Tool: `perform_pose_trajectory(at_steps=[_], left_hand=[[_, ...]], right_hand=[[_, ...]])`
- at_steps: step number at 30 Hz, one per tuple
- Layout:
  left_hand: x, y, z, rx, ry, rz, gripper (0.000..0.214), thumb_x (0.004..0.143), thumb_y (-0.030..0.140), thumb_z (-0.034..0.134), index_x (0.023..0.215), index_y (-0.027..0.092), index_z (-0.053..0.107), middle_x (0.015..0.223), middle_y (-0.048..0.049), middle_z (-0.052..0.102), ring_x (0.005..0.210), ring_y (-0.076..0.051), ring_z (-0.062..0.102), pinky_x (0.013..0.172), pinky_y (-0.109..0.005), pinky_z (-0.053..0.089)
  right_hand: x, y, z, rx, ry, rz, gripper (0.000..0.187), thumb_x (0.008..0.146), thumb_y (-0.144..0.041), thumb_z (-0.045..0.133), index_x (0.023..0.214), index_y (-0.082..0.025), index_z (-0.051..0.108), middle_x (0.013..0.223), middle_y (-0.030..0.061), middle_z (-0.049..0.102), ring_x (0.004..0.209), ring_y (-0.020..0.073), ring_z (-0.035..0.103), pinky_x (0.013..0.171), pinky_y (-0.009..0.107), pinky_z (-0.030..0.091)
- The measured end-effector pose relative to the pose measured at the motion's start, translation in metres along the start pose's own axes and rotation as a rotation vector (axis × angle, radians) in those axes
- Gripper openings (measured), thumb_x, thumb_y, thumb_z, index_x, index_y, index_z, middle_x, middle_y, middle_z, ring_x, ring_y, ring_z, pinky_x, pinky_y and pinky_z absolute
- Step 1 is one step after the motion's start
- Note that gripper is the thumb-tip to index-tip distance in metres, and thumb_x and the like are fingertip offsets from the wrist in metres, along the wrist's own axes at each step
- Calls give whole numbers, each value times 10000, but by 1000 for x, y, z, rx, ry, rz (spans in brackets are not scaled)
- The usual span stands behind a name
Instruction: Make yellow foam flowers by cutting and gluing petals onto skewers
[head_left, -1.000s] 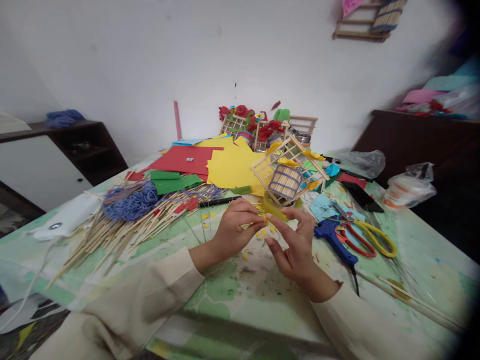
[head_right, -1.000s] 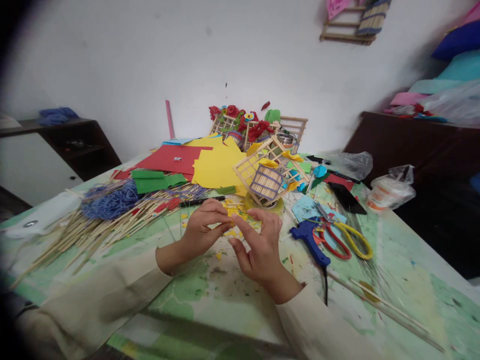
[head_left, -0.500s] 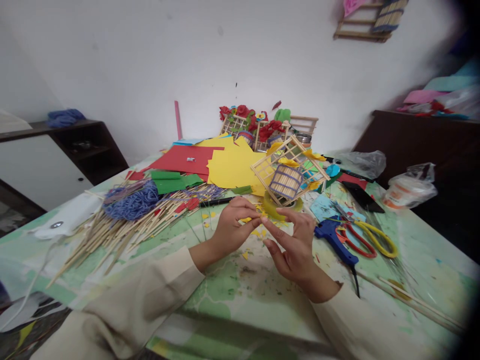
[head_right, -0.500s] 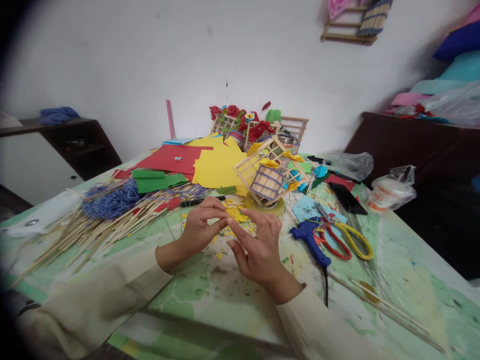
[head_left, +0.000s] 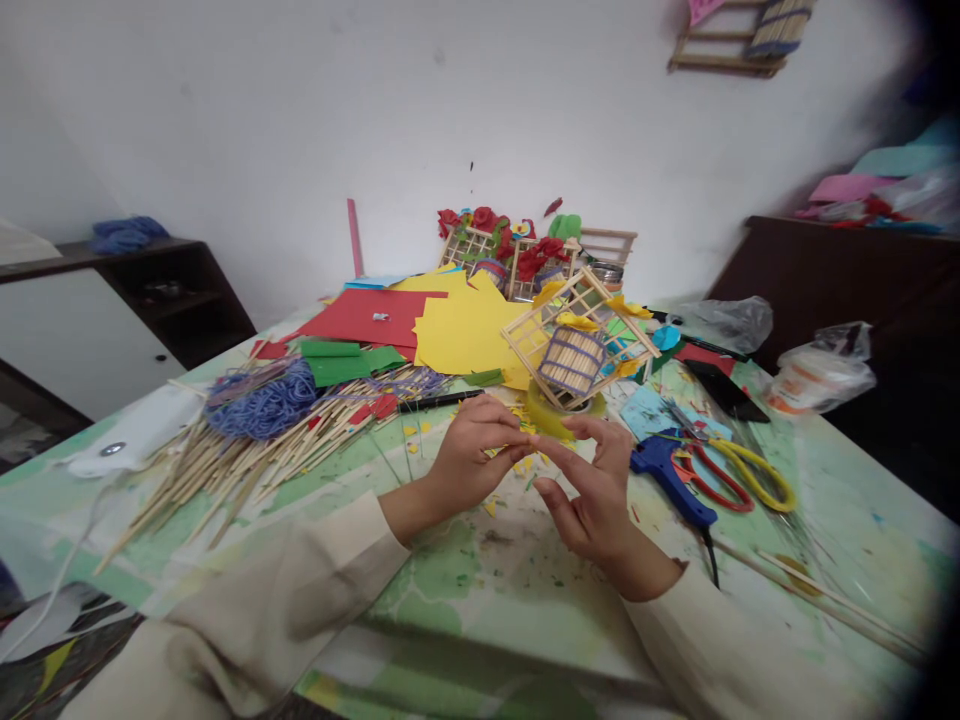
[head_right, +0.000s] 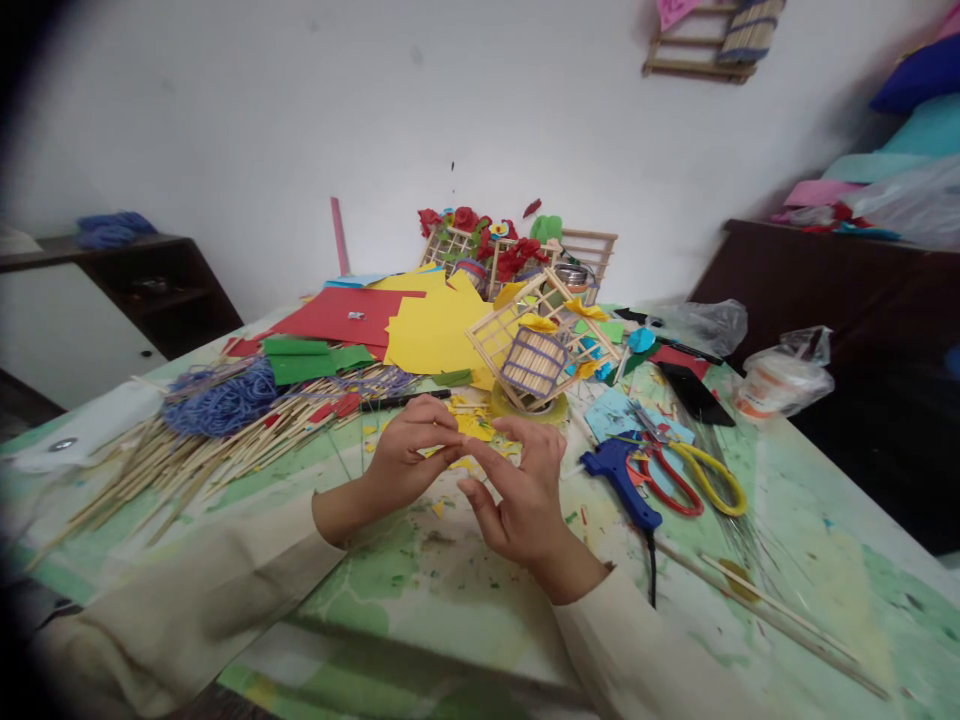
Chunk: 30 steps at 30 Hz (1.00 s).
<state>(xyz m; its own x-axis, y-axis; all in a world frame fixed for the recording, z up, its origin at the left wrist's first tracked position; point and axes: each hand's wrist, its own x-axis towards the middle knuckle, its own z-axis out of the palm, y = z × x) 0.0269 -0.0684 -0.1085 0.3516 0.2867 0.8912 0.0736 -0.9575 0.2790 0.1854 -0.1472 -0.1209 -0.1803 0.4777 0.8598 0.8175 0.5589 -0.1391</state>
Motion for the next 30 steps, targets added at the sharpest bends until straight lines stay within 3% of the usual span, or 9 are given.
perform_pose_trajectory(at_steps=[7,11,22,30], left_hand=[[-1,3,1,27,-102,-7,53,753,204,667,707,178,674,694,-29,646,733,-147,555,756,-338,425],[0,1,0,37,-62,2,40,739,216,685,728,178,684,694,-29,646,728,-144,551,742,-329,424],[-3,-3,0,33,15,-25,32,730,212,689,748,186,688,692,-34,649,722,-152,569,741,-351,427],[1,0,-1,52,44,-27,23,731,202,687,728,179,683,679,-33,632,707,-148,557,711,-341,424]], right_hand=[[1,0,0,22,-5,36,318,851,-346,489,1144,-251,567,1173,91,422,1021,264,435,851,483,357],[1,1,-2,19,47,26,332,848,-327,493,1166,-256,558,1153,90,416,1023,264,434,845,480,363],[0,-5,-3,32,-16,-75,263,835,-296,506,1076,-225,583,1108,86,467,972,250,458,823,463,344],[0,-3,-2,12,-29,-44,371,825,-294,519,1190,-235,546,1133,97,459,990,257,453,838,468,341]])
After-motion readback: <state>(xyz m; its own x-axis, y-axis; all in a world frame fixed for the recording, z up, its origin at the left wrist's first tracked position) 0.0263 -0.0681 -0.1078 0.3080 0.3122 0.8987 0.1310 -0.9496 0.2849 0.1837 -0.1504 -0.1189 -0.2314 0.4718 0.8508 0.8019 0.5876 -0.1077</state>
